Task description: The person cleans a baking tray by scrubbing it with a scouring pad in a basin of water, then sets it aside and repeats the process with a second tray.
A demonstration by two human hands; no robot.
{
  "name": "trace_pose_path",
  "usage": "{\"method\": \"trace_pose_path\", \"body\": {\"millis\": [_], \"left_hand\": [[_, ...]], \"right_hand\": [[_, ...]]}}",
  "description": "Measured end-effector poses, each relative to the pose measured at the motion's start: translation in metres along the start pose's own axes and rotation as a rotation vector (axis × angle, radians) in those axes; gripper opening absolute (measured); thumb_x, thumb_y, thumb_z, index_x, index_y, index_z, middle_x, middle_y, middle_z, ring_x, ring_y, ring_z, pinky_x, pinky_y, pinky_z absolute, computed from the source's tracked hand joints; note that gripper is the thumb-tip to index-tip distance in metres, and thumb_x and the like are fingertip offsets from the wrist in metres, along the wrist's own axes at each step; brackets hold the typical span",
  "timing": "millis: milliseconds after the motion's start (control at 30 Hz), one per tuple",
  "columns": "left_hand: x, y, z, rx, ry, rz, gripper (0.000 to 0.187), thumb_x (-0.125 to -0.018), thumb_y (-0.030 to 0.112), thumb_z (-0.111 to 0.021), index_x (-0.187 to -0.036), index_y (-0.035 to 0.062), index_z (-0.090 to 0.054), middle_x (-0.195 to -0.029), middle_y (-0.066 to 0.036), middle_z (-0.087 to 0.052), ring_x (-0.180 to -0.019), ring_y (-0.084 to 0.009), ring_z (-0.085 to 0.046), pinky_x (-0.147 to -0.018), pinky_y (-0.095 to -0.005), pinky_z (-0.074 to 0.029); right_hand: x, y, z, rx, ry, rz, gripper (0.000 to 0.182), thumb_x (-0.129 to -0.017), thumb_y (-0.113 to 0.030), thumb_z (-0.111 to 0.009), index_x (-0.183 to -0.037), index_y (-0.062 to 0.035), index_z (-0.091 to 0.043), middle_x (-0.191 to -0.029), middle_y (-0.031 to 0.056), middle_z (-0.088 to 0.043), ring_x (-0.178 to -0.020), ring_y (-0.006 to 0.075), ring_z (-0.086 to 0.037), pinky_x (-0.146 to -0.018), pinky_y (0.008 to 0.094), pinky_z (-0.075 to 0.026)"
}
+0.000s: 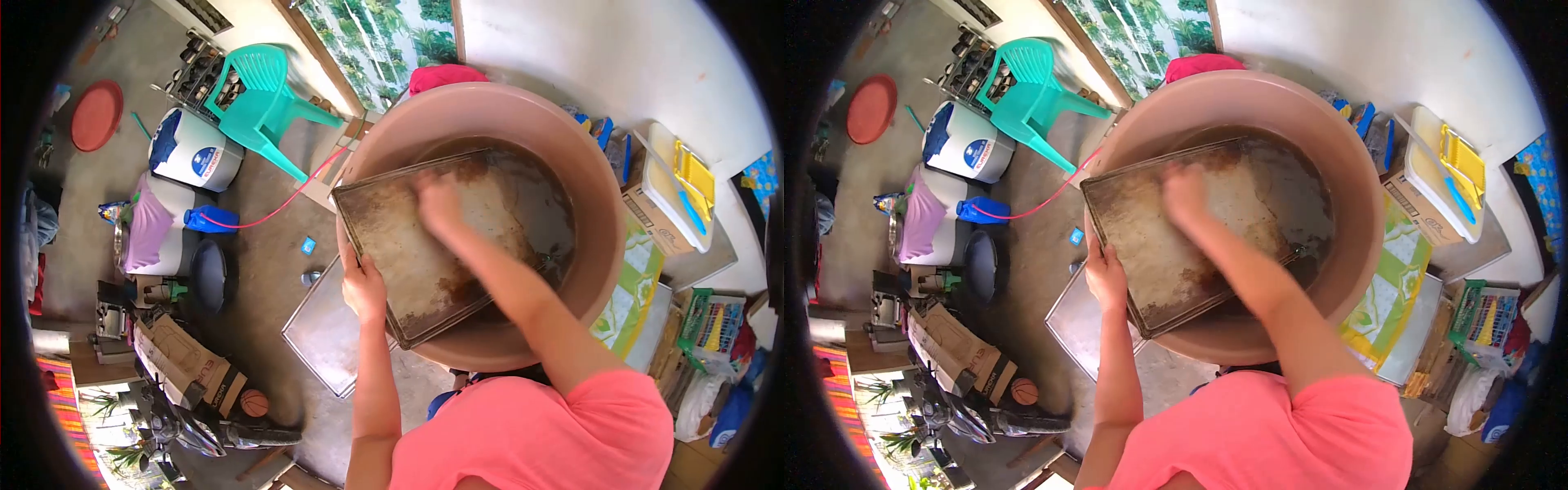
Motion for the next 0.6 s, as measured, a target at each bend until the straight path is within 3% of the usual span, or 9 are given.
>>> {"method": "trace_pose_path", "body": {"millis": [67,167,233,267,333,400,433,533,600], "left_hand": [[0.001,-0.007,-0.005,0.034,0.043,-0.045,0.043,-0.088,0.017,-0.057,-0.129,0.0049,-0.055,-0.09,-0.019,-0.069,-0.077,-0.033,-0.068,-0.07,-0.0427,-0.052],[0.003,-0.002,-0.002,0.055,0.014,0.024,0.042,-0.088,0.017,-0.057,-0.128,0.0042,-0.055,-0.077,-0.015,-0.068,-0.068,-0.0302,-0.067,-0.065,-0.0407,-0.051],[0.005,0.003,0.002,0.042,-0.032,0.083,0.042,-0.088,0.016,-0.057,-0.128,0.0043,-0.055,-0.082,-0.017,-0.068,-0.071,-0.0302,-0.067,-0.066,-0.0395,-0.05],[0.004,0.013,0.007,0.037,-0.062,0.119,0.042,-0.089,0.015,-0.057,-0.129,0.0045,-0.055,-0.088,-0.019,-0.068,-0.076,-0.0307,-0.067,-0.068,-0.0386,-0.049],[0.005,0.014,0.01,0.027,-0.065,0.128,0.042,-0.089,0.014,-0.057,-0.129,0.0053,-0.054,-0.094,-0.021,-0.067,-0.079,-0.0309,-0.067,-0.069,-0.0373,-0.049],[0.004,0.007,0.003,0.043,-0.012,0.068,0.042,-0.088,0.012,-0.056,-0.13,0.0063,-0.054,-0.093,-0.021,-0.068,-0.077,-0.0304,-0.067,-0.068,-0.0366,-0.049],[0.003,0.006,0.001,0.058,-0.005,0.044,0.042,-0.088,0.012,-0.056,-0.13,0.0058,-0.054,-0.093,-0.021,-0.067,-0.077,-0.0304,-0.067,-0.068,-0.0366,-0.049],[0.002,0.002,-0.002,0.104,0.012,-0.008,0.042,-0.088,0.011,-0.056,-0.129,0.0033,-0.054,-0.094,-0.021,-0.068,-0.079,-0.0305,-0.068,-0.068,-0.0375,-0.05],[0.001,0.001,-0.001,0.123,0.012,-0.046,0.041,-0.087,0.01,-0.057,-0.127,0.0003,-0.054,-0.095,-0.021,-0.069,-0.08,-0.0308,-0.069,-0.069,-0.0396,-0.052]], "right_hand": [[0.053,-0.057,-0.017,0.107,0.002,0.566,0.032,-0.088,-0.013,-0.047,-0.116,-0.0011,-0.058,-0.11,0.0209,-0.062,-0.101,0.0388,-0.056,-0.088,0.0486,-0.046],[0.033,-0.039,0.006,0.176,-0.048,0.432,0.04,-0.081,-0.007,-0.049,-0.119,-0.011,-0.061,-0.11,0.0133,-0.064,-0.1,0.036,-0.057,-0.086,0.0475,-0.047],[-0.012,0.028,0.033,0.277,0.018,0.158,0.039,-0.084,-0.007,-0.047,-0.118,-0.0146,-0.063,-0.114,0.0122,-0.063,-0.099,0.0366,-0.056,-0.086,0.0459,-0.048],[-0.029,0.058,0.053,0.228,0.066,-0.088,0.032,-0.086,-0.01,-0.047,-0.113,-0.0131,-0.065,-0.111,0.0167,-0.063,-0.098,0.038,-0.057,-0.086,0.046,-0.048],[-0.056,0.102,0.072,0.379,0.041,-0.082,0.027,-0.09,-0.015,-0.045,-0.11,-0.0103,-0.063,-0.11,0.0259,-0.059,-0.098,0.0407,-0.057,-0.086,0.0483,-0.047],[-0.06,0.094,0.057,0.352,0.005,-0.206,0.029,-0.091,-0.019,-0.045,-0.115,-0.0096,-0.061,-0.112,0.0323,-0.057,-0.101,0.0412,-0.056,-0.088,0.0493,-0.046],[-0.045,0.064,0.049,-0.179,0.152,-0.494,0.033,-0.091,-0.02,-0.046,-0.118,-0.0069,-0.06,-0.119,0.0342,-0.053,-0.103,0.0404,-0.055,-0.09,0.0489,-0.046],[-0.003,0.057,-0.037,0.161,0.032,0.129,0.032,-0.085,-0.004,-0.045,-0.112,-0.0039,-0.061,-0.112,0.0265,-0.059,-0.103,0.0394,-0.055,-0.091,0.046,-0.045],[0.025,-0.01,0.014,0.114,-0.037,0.351,0.034,-0.084,-0.002,-0.044,-0.113,-0.0046,-0.062,-0.116,0.023,-0.06,-0.104,0.0388,-0.053,-0.091,0.0468,-0.045]]}}
Point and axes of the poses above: each hand's wrist, its own x-axis away from the middle knuckle, its own z-axis out of the back of the hand, y = z × x, the point moved 2 cm from there along -x, towards the middle knuckle
